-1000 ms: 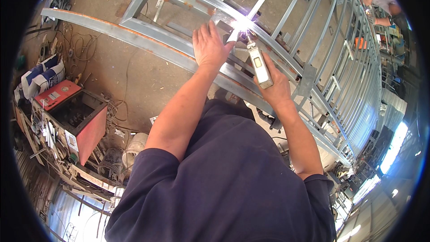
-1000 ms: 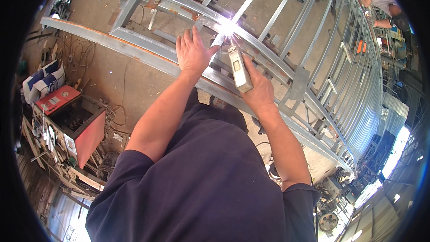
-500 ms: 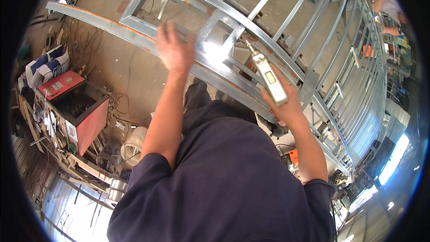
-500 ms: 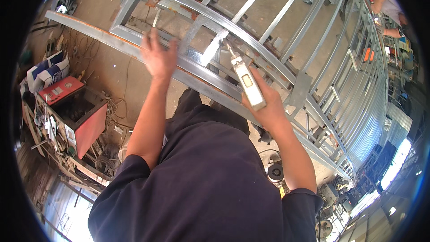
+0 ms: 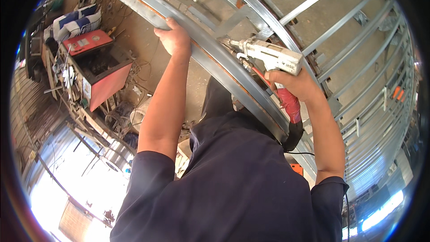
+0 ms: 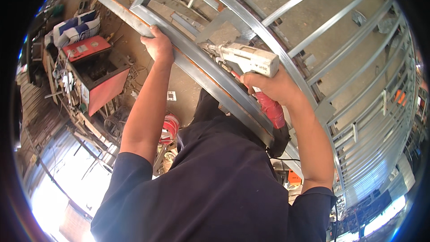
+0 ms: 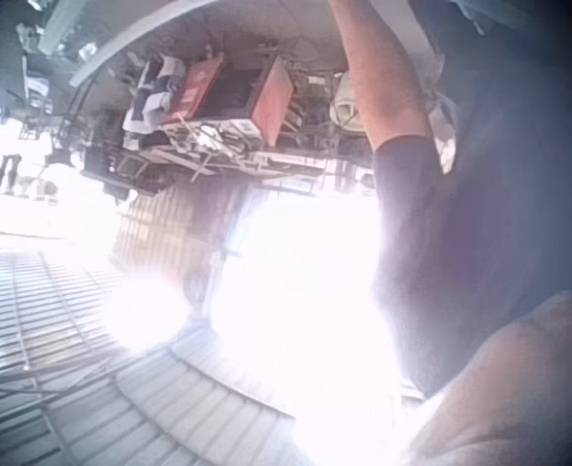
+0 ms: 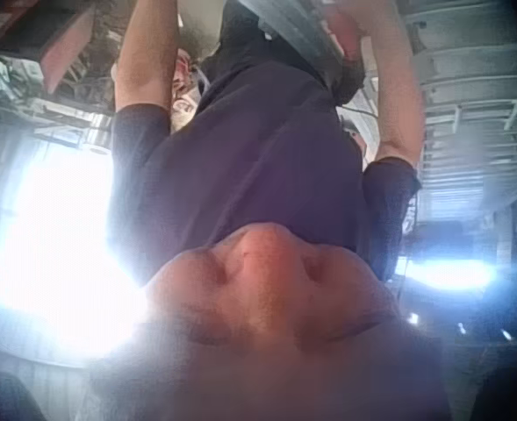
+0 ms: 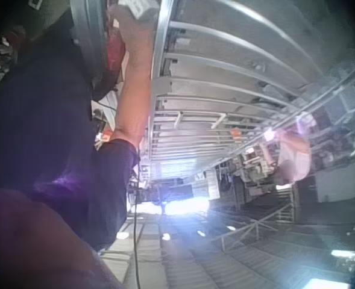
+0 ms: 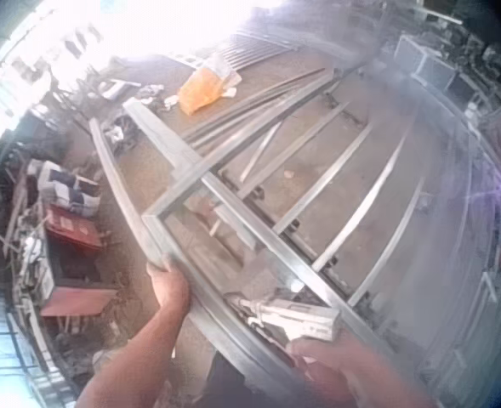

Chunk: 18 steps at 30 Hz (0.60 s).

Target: The person welds metal frame components using a handheld welding gun, creating bright sparks at the joints. They position and tack weld multiple metal bars and plates to assemble a large frame structure in a workshop.

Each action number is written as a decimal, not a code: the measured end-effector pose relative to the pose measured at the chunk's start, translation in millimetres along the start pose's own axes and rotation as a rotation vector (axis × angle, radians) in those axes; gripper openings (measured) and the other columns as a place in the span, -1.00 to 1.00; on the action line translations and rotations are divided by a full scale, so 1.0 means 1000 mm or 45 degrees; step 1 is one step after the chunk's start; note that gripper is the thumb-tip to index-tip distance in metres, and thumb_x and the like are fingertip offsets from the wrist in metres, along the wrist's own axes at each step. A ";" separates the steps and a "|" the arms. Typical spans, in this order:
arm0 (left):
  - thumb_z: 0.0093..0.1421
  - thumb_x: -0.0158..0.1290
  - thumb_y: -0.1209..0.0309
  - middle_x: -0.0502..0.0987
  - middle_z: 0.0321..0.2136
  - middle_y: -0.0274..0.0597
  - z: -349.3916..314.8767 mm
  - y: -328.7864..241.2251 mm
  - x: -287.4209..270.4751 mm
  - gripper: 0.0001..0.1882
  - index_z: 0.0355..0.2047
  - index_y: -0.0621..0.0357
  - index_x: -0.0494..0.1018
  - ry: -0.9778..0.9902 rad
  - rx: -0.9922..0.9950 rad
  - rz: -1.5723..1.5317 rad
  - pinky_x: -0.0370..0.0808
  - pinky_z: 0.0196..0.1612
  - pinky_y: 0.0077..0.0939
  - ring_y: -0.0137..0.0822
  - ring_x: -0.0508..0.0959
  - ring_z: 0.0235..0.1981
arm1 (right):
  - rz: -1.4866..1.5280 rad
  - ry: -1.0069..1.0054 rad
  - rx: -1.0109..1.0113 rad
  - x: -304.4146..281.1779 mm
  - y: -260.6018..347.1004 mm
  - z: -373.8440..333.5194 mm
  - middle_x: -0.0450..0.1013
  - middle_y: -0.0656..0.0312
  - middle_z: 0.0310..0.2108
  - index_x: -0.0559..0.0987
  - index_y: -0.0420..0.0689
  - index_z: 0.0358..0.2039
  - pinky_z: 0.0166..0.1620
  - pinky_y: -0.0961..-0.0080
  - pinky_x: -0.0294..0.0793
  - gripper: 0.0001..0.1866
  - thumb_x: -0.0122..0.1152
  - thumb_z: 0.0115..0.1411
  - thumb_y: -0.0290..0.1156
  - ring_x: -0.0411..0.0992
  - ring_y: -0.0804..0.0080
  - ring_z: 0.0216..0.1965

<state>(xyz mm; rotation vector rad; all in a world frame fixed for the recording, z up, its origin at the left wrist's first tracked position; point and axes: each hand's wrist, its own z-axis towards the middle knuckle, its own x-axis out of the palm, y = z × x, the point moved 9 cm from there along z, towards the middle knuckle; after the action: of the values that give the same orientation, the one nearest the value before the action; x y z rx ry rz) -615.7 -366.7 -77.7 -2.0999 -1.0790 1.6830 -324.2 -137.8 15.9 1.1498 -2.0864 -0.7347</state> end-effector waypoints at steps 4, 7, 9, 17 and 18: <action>0.43 -0.14 -0.12 0.40 0.23 0.46 -0.003 -0.007 -0.003 -0.06 0.45 0.52 -0.06 -0.056 0.030 0.120 0.47 0.26 -0.01 0.28 0.51 0.21 | 0.091 0.053 0.065 -0.002 -0.007 0.017 0.54 0.25 -0.38 0.59 -0.25 -0.06 -0.40 0.47 0.59 -0.61 0.46 0.09 -0.44 0.53 0.50 -0.48; 0.43 -0.16 -0.11 0.44 0.19 0.46 -0.009 -0.012 -0.004 -0.08 0.43 0.51 -0.03 -0.029 -0.007 0.145 0.49 0.23 0.01 0.29 0.54 0.17 | 0.114 0.100 0.068 -0.005 -0.009 0.024 0.56 0.22 -0.39 0.56 -0.27 0.06 -0.42 0.49 0.56 -0.53 0.41 0.12 -0.46 0.50 0.52 -0.50; 0.43 -0.15 -0.11 0.46 0.17 0.45 -0.010 -0.014 -0.005 -0.11 0.41 0.51 0.00 -0.036 0.004 0.147 0.49 0.22 0.03 0.31 0.55 0.14 | 0.133 0.120 0.068 -0.005 -0.008 0.025 0.55 0.22 -0.40 0.55 -0.28 0.13 -0.41 0.50 0.54 -0.48 0.39 0.14 -0.46 0.48 0.54 -0.50; 0.42 -0.16 -0.09 0.51 0.10 0.45 -0.007 -0.014 -0.006 -0.16 0.35 0.50 0.08 -0.088 0.043 0.185 0.50 0.18 0.07 0.32 0.57 0.10 | 0.135 0.147 0.074 -0.003 -0.012 0.029 0.55 0.23 -0.40 0.53 -0.27 0.17 -0.41 0.53 0.53 -0.46 0.36 0.16 -0.47 0.47 0.56 -0.50; 0.42 -0.16 -0.09 0.51 0.10 0.45 -0.008 -0.015 -0.006 -0.16 0.35 0.49 0.08 -0.082 0.043 0.180 0.50 0.18 0.07 0.32 0.57 0.10 | 0.131 0.150 0.063 -0.004 -0.011 0.030 0.55 0.23 -0.40 0.53 -0.27 0.18 -0.41 0.53 0.53 -0.46 0.36 0.16 -0.47 0.47 0.56 -0.50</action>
<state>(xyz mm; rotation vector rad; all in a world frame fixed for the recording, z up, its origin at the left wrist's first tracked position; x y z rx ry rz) -614.1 -358.5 -61.9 -2.1599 -0.9328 1.8317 -339.0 -135.1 -12.1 1.0769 -2.0576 -0.5562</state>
